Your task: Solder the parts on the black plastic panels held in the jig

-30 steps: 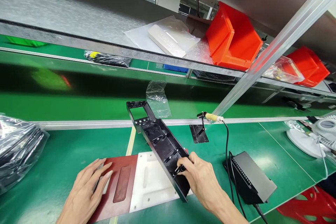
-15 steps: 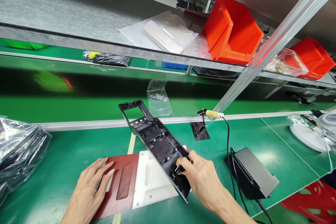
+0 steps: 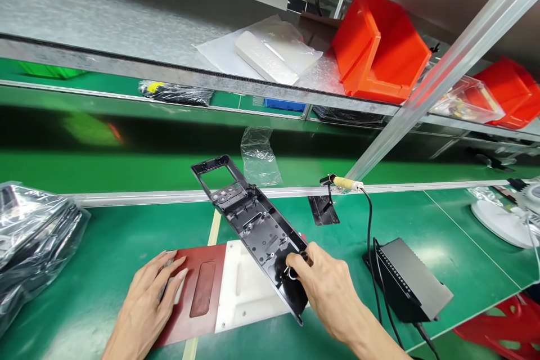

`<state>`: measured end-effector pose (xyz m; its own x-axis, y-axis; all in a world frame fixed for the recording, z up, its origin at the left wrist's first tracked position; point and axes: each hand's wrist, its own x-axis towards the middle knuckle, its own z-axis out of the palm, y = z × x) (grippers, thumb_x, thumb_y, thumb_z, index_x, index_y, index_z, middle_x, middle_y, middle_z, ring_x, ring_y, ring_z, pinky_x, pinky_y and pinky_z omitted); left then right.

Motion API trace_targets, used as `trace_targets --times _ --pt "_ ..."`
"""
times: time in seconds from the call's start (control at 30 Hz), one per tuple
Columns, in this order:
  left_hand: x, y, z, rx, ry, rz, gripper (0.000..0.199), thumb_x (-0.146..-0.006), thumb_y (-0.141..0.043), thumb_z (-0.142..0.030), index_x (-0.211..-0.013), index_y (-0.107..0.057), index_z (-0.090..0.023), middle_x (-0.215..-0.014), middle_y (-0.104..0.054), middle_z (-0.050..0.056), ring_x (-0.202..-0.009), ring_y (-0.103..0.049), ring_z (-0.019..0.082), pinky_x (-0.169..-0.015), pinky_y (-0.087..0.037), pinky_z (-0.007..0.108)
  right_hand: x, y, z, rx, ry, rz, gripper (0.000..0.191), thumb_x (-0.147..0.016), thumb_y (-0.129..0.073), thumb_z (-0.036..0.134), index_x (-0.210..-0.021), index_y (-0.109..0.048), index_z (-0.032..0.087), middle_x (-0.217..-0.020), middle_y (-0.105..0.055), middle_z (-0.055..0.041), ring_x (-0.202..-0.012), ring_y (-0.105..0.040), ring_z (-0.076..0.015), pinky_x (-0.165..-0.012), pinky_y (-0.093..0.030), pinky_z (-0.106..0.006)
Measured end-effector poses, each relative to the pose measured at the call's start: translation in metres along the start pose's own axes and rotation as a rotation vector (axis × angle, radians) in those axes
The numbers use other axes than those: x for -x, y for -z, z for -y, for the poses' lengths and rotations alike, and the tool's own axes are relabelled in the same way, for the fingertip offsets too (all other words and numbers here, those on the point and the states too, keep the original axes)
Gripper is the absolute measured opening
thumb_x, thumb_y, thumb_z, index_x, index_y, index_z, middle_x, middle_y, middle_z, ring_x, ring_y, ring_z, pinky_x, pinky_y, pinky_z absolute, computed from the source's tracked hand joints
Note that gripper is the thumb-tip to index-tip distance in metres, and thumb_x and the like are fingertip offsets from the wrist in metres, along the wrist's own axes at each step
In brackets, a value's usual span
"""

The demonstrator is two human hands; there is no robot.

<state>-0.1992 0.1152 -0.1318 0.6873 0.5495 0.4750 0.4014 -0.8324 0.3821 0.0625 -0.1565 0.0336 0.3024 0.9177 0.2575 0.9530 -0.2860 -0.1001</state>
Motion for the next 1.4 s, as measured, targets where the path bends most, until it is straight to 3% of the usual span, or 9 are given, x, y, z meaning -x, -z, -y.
trace_targets --times 0.5,0.7,0.8,0.9,1.0,1.07,1.13,1.27,1.4 --pt "0.000 -0.001 0.000 0.012 0.012 -0.007 0.037 -0.102 -0.046 -0.043 -0.125 -0.063 -0.021 -0.134 -0.061 0.013 -0.131 -0.054 0.035 -0.112 -0.044 0.057 0.001 0.001 0.002 0.142 0.052 -0.044 0.046 -0.084 -0.043 -0.005 -0.113 -0.057 0.028 -0.081 -0.046 -0.0026 -0.063 -0.041 -0.0156 -0.052 -0.011 -0.027" --pt "0.003 -0.003 0.003 0.017 0.018 -0.006 0.037 -0.102 -0.046 -0.044 -0.124 -0.064 -0.021 -0.133 -0.062 0.013 -0.132 -0.054 0.035 -0.112 -0.044 0.057 -0.010 -0.007 -0.003 0.125 -0.032 0.025 0.032 -0.095 -0.045 0.005 -0.109 -0.058 0.030 -0.084 -0.047 -0.0016 -0.067 -0.046 -0.0147 -0.054 -0.011 -0.028" --pt "0.003 -0.004 0.003 0.019 0.019 -0.017 0.036 -0.102 -0.046 -0.044 -0.125 -0.063 -0.023 -0.135 -0.062 0.012 -0.132 -0.054 0.033 -0.112 -0.045 0.056 -0.045 -0.014 -0.013 0.103 -0.162 0.101 0.013 -0.104 -0.050 0.028 -0.110 -0.061 0.032 -0.088 -0.051 -0.0006 -0.074 -0.053 -0.0132 -0.054 -0.014 -0.026" --pt "0.001 -0.002 0.000 0.017 0.040 -0.035 0.035 -0.101 -0.048 -0.044 -0.127 -0.063 -0.025 -0.137 -0.061 0.010 -0.133 -0.054 0.032 -0.113 -0.046 0.054 -0.099 -0.026 -0.026 0.110 -0.223 0.102 0.021 -0.106 -0.045 0.039 -0.119 -0.060 0.031 -0.094 -0.056 -0.0019 -0.074 -0.058 -0.0124 -0.055 -0.020 -0.024" --pt "0.000 0.008 -0.006 0.007 0.035 -0.070 0.033 -0.101 -0.049 -0.040 -0.129 -0.061 -0.027 -0.138 -0.060 0.009 -0.132 -0.054 0.031 -0.111 -0.048 0.053 -0.160 -0.045 -0.040 0.116 -0.279 0.110 0.032 -0.107 -0.040 0.045 -0.124 -0.060 0.025 -0.099 -0.060 -0.0046 -0.074 -0.061 -0.0132 -0.061 -0.036 -0.023" --pt "0.003 0.019 -0.011 -0.001 0.030 -0.096 0.032 -0.101 -0.049 -0.037 -0.130 -0.060 -0.028 -0.138 -0.059 0.009 -0.132 -0.054 0.031 -0.109 -0.049 0.053 -0.196 -0.059 -0.047 0.116 -0.326 0.129 0.036 -0.106 -0.047 0.045 -0.127 -0.058 0.019 -0.105 -0.063 -0.0060 -0.081 -0.064 -0.0151 -0.071 -0.052 -0.029" --pt "0.009 0.032 -0.015 -0.018 0.039 -0.097 0.031 -0.101 -0.049 -0.035 -0.130 -0.060 -0.029 -0.140 -0.058 0.009 -0.133 -0.054 0.031 -0.106 -0.051 0.053 -0.226 -0.075 -0.052 0.114 -0.368 0.155 0.038 -0.102 -0.056 0.044 -0.128 -0.058 0.016 -0.111 -0.065 -0.0075 -0.090 -0.066 -0.0172 -0.080 -0.059 -0.036" --pt "0.030 0.059 -0.021 -0.114 0.068 -0.110 0.031 -0.100 -0.052 -0.035 -0.130 -0.060 -0.030 -0.144 -0.056 0.008 -0.135 -0.054 0.032 -0.107 -0.052 0.053 -0.259 -0.100 -0.055 0.112 -0.407 0.194 0.040 -0.100 -0.061 0.042 -0.131 -0.058 0.016 -0.122 -0.064 -0.0097 -0.103 -0.067 -0.0207 -0.090 -0.060 -0.041" --pt "0.045 0.088 -0.026 -0.246 0.060 -0.133 0.037 -0.099 -0.055 -0.029 -0.136 -0.058 -0.029 -0.144 -0.058 0.009 -0.135 -0.056 0.028 -0.106 -0.056 0.044 -0.275 -0.118 -0.061 0.118 -0.453 0.205 0.039 -0.100 -0.060 0.041 -0.130 -0.059 0.016 -0.122 -0.064 -0.0100 -0.103 -0.067 -0.0209 -0.090 -0.060 -0.041"
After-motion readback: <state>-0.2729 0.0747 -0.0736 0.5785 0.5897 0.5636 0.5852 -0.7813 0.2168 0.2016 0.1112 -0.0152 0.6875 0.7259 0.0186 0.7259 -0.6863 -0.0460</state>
